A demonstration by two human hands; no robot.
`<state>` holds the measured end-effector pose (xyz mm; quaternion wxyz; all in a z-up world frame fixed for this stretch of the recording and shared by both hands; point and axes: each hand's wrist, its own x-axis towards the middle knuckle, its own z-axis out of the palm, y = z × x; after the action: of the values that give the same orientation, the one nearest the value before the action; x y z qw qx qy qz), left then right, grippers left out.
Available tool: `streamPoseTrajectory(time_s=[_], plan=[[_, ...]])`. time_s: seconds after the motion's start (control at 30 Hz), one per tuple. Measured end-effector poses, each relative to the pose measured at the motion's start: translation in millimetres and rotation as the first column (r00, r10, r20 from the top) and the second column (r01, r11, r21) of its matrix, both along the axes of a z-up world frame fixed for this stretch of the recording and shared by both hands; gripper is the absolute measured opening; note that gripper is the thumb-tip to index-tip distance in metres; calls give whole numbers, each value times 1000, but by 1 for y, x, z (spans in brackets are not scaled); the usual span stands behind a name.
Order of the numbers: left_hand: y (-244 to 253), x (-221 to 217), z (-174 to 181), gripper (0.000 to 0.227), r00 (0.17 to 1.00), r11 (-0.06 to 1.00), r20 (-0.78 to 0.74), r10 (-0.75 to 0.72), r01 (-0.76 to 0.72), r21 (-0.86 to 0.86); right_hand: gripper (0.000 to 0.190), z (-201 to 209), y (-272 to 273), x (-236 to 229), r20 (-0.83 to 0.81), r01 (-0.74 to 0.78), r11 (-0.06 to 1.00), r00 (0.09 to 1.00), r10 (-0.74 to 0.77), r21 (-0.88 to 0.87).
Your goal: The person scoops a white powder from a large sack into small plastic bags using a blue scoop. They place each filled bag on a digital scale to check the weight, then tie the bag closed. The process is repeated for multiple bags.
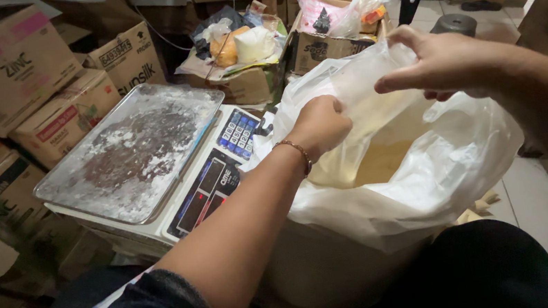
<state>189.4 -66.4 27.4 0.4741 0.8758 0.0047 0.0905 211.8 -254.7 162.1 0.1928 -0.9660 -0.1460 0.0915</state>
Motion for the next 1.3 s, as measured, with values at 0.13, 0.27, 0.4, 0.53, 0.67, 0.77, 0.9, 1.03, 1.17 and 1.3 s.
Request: streamPoseTrajectory(time_s=[0.13,0.27,0.4,0.53,0.67,0.77,0.9,1.03,1.17,1.3], plan=[[8,2,-13,41,998,997,57,-4,8,-75,111,-7,1,12,-7,-100,995,995,100,-7],[21,2,-22,46,1000,990,25,14,-11,-139,116,-5,-29,32,87,-26,999,996,22,47],[27,-4,-15,48,992,972,118,45,-16,-236,113,-18,-47,52,133,83,995,987,-90,52],[30,-10,5,49,992,958,124,39,-2,-287,100,-73,-26,64,226,4,986,974,34,-168],[32,-24,13,47,988,943,155,-1,53,-330,96,-153,-1,73,213,-24,935,971,106,-354],[33,-39,6,49,981,975,190,-25,66,-213,87,-202,2,97,139,38,854,990,40,-519],[43,-52,6,46,985,985,171,15,14,-171,89,-251,-6,136,91,38,857,996,10,-513],[49,-58,2,43,980,988,199,17,14,-152,87,-282,2,162,18,-63,771,995,96,-634],[48,-60,-5,44,971,996,236,30,-9,-88,81,-317,41,150,-123,-87,958,991,54,-275],[50,-63,-7,43,981,994,191,-20,40,-104,76,-333,49,130,-329,90,992,943,-55,92]])
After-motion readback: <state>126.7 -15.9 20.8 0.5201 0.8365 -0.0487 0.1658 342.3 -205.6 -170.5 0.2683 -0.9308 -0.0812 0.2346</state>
